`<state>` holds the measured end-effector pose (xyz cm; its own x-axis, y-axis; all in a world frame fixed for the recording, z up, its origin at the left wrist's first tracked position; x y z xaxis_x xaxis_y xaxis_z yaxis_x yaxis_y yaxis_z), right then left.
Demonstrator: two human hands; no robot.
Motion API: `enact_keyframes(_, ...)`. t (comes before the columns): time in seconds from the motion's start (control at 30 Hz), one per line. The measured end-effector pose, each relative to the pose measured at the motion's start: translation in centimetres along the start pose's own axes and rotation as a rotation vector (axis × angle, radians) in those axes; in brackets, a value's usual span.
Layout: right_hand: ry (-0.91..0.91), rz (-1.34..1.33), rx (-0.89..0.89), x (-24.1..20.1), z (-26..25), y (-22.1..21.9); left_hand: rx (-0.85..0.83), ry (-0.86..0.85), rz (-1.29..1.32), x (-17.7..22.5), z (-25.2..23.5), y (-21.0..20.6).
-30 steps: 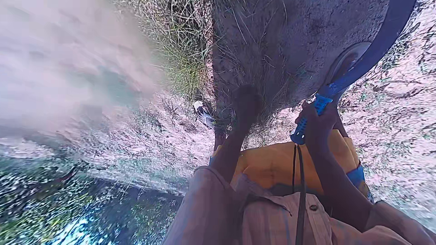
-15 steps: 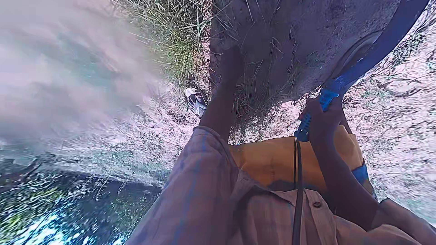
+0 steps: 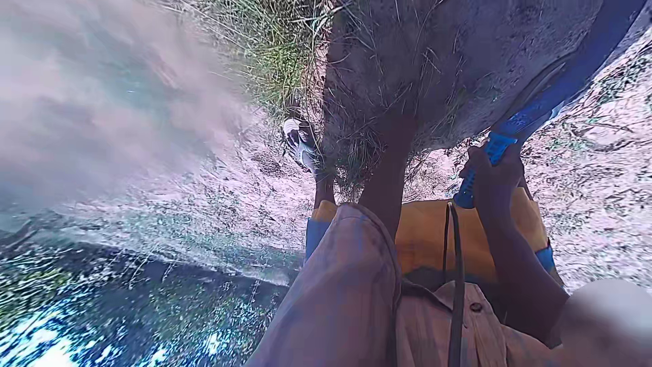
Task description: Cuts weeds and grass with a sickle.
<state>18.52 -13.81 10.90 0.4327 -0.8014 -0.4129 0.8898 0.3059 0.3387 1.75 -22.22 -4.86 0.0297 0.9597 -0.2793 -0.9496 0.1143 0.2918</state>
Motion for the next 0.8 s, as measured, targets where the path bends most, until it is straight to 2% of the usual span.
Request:
enact_keyframes(0.13,0.037,0.430,-0.182,-0.3,-0.4,1.6,-0.092,-0.183,-0.229,0.5,4.1,4.3)
enact_keyframes(0.27,-0.025,0.713,-0.350,0.2,-0.6,3.2,-0.145,-0.322,-0.373,1.2,4.3,8.2)
enact_keyframes(0.37,-0.085,0.740,-0.380,1.7,0.2,3.5,-0.127,-0.392,-0.498,2.2,4.7,8.9)
enact_keyframes(0.47,-0.183,0.629,-0.354,3.5,1.4,2.6,-0.034,-0.434,-0.599,4.6,5.2,8.6)
enact_keyframes(0.63,-0.252,0.484,-0.298,4.1,3.3,1.1,-0.020,-0.584,-0.890,7.8,6.4,5.5)
enact_keyframes(0.8,-0.284,0.507,-0.351,3.7,2.5,0.8,-0.195,-0.873,-1.251,5.5,6.7,4.3)
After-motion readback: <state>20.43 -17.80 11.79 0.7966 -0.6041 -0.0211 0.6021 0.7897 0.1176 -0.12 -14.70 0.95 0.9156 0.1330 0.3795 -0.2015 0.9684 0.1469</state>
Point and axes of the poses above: each hand's wrist, its own z-axis away from the middle knuckle, its own y-axis out of the back of the hand, x = y × z, the point moved 6 cm from there along -z, towards the middle knuckle, and after that the axes turned 10 degrees about -z, right-handed, at the moved point
